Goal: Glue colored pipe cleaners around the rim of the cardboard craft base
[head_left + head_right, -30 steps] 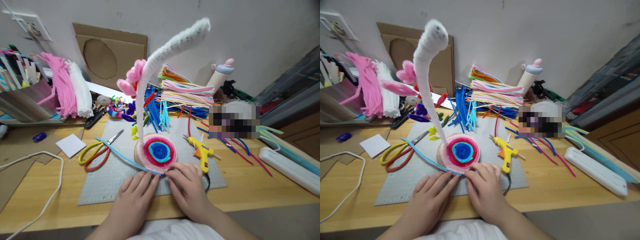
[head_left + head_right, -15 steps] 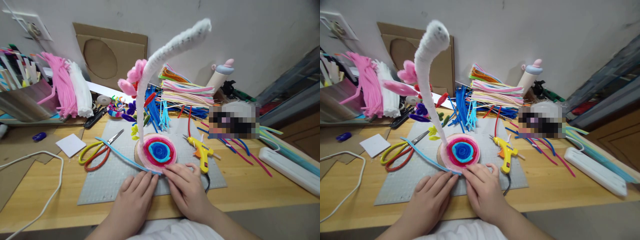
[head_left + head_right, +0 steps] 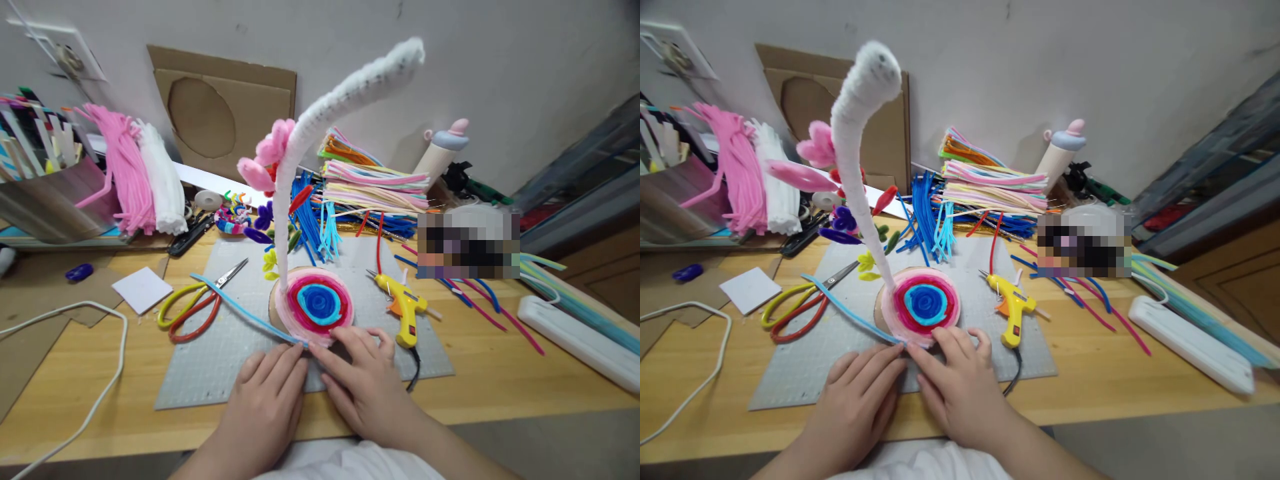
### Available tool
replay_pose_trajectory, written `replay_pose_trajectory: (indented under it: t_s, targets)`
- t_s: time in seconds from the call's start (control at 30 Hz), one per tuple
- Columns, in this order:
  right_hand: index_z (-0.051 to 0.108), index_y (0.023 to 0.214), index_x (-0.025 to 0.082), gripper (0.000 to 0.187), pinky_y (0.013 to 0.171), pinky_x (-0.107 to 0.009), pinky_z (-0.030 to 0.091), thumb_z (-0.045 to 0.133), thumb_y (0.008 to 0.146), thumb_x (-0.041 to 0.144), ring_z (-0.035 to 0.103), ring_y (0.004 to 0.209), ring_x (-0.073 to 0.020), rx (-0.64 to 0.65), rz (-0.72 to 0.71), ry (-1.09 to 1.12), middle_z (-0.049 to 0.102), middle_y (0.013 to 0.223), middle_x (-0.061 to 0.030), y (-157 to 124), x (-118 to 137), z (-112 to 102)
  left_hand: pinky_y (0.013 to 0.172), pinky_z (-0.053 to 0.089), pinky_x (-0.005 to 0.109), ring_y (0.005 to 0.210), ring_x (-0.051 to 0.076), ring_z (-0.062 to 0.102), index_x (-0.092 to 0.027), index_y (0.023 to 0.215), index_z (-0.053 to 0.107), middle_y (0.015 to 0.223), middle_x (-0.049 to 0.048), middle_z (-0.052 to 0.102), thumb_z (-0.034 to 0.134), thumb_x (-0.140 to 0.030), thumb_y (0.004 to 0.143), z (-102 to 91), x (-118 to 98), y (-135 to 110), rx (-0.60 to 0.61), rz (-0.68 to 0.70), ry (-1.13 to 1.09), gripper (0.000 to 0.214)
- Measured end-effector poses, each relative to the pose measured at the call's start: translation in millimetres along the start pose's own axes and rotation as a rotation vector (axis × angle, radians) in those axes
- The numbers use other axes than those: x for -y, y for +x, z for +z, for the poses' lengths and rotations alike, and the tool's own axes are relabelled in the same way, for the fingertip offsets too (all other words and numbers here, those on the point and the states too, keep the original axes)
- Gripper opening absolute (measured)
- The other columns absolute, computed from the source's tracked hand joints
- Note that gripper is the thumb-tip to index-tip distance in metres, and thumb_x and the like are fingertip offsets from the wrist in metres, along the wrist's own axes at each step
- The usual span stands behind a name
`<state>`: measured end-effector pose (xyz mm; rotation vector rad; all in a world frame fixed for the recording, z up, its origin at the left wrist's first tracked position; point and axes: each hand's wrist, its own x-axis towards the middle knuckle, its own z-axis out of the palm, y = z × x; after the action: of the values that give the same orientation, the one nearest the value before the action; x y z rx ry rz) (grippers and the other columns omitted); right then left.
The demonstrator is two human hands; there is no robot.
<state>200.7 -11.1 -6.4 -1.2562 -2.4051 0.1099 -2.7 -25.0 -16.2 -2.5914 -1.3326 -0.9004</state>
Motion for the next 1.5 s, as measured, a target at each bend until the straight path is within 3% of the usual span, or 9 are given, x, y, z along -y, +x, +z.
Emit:
replay_pose_trajectory:
  t_s: [0.3, 0.43, 0.5, 0.63, 0.73, 0.97, 1.1, 1.2, 1.5]
  targets:
    - [0.049, 0.137, 0.04, 0.044, 0.097, -0.051, 0.022, 0.05, 0.094, 0.048, 0.048, 0.112, -0.027, -0.022, 0.016, -0.178, 0.06, 0.126, -0.0075, 1, 9, 10, 0.086, 0.037, 0.034, 0.095, 0.018, 0.062, -0.02, 0.099, 0.059, 0.102, 0.0029, 0.07, 0.045, -0.008, 0.088, -12.1, 7, 4, -0.002, -0.112, -0.197, 0.021]
    - [0.052, 0.135, 0.033, 0.043, 0.101, -0.051, 0.017, 0.05, 0.094, 0.047, 0.047, 0.118, -0.0261, -0.012, -0.019, -0.16, 0.063, 0.127, -0.0046, 5, 12, 9, 0.074, 0.044, 0.033, 0.078, 0.018, 0.06, -0.022, 0.102, 0.054, 0.085, 0.0012, 0.062, 0.051, -0.026, 0.089, -13.9, 32, 5, -0.053, -0.566, -0.235, 0.014]
    - [0.051, 0.135, 0.027, 0.043, 0.105, -0.05, 0.012, 0.049, 0.096, 0.044, 0.045, 0.123, -0.0245, 0.004, -0.072, -0.132, 0.062, 0.131, -0.0034, 8, 13, 8, 0.066, 0.046, 0.032, 0.07, 0.017, 0.057, -0.02, 0.107, 0.049, 0.084, 0.0008, 0.058, 0.057, -0.038, 0.084, -15.2, 47, 9, -0.054, -0.797, -0.341, 0.03]
    - [0.052, 0.132, 0.021, 0.039, 0.108, -0.047, 0.009, 0.049, 0.096, 0.036, 0.049, 0.122, -0.0202, 0.023, -0.11, -0.069, 0.062, 0.132, -0.0034, 14, 15, 9, 0.069, 0.046, 0.032, 0.064, 0.013, 0.054, -0.022, 0.122, 0.045, 0.097, 0.0012, 0.058, 0.075, -0.039, 0.064, -18.9, 63, 24, -0.129, -1.061, -0.665, 0.068]
    - [0.054, 0.13, 0.021, 0.037, 0.108, -0.047, 0.009, 0.052, 0.095, 0.033, 0.053, 0.118, -0.0199, 0.005, -0.097, -0.048, 0.064, 0.13, -0.0035, 17, 17, 10, 0.059, 0.044, 0.026, 0.06, 0.01, 0.055, -0.021, 0.122, 0.043, 0.1, 0.0035, 0.062, 0.077, -0.035, 0.058, -19.6, 61, 38, -0.172, -1.174, -1.009, 0.074]
    - [0.055, 0.128, 0.022, 0.035, 0.107, -0.047, 0.011, 0.054, 0.094, 0.032, 0.056, 0.116, -0.0199, 0.001, -0.082, -0.023, 0.065, 0.127, -0.0043, 18, 18, 7, 0.061, 0.045, 0.02, 0.071, 0.01, 0.063, -0.025, 0.126, 0.029, 0.108, 0.0078, 0.066, 0.069, -0.037, 0.068, -17.9, 54, 49, -0.286, -1.191, -1.186, 0.071]
    - [0.055, 0.127, 0.023, 0.035, 0.107, -0.046, 0.011, 0.056, 0.093, 0.03, 0.056, 0.116, -0.0193, 0.01, -0.082, -0.015, 0.065, 0.127, -0.0036, 19, 17, 6, 0.06, 0.047, 0.023, 0.066, 0.012, 0.06, -0.017, 0.103, 0.056, 0.084, 0.0039, 0.067, 0.074, -0.037, 0.065, -19.2, 53, 43, -0.135, -1.104, -1.147, 0.047]
    - [0.055, 0.127, 0.022, 0.034, 0.106, -0.046, 0.012, 0.055, 0.093, 0.031, 0.056, 0.116, -0.0195, 0.016, -0.083, -0.016, 0.066, 0.127, -0.0042, 20, 16, 7, 0.062, 0.049, 0.025, 0.066, 0.014, 0.06, -0.016, 0.079, 0.06, 0.073, 0.0009, 0.063, 0.075, -0.034, 0.062, -19.3, 52, 39, -0.018, -1.008, -1.054, 0.028]
    - [0.056, 0.126, 0.023, 0.033, 0.106, -0.047, 0.012, 0.054, 0.094, 0.031, 0.056, 0.115, -0.0208, 0.01, -0.084, -0.027, 0.066, 0.126, -0.0051, 18, 16, 7, 0.067, 0.046, 0.029, 0.07, 0.016, 0.059, -0.021, 0.077, 0.056, 0.074, -0.001, 0.061, 0.056, -0.022, 0.08, -12.1, 52, 32, 0.128, -0.7, -0.668, 0.003]
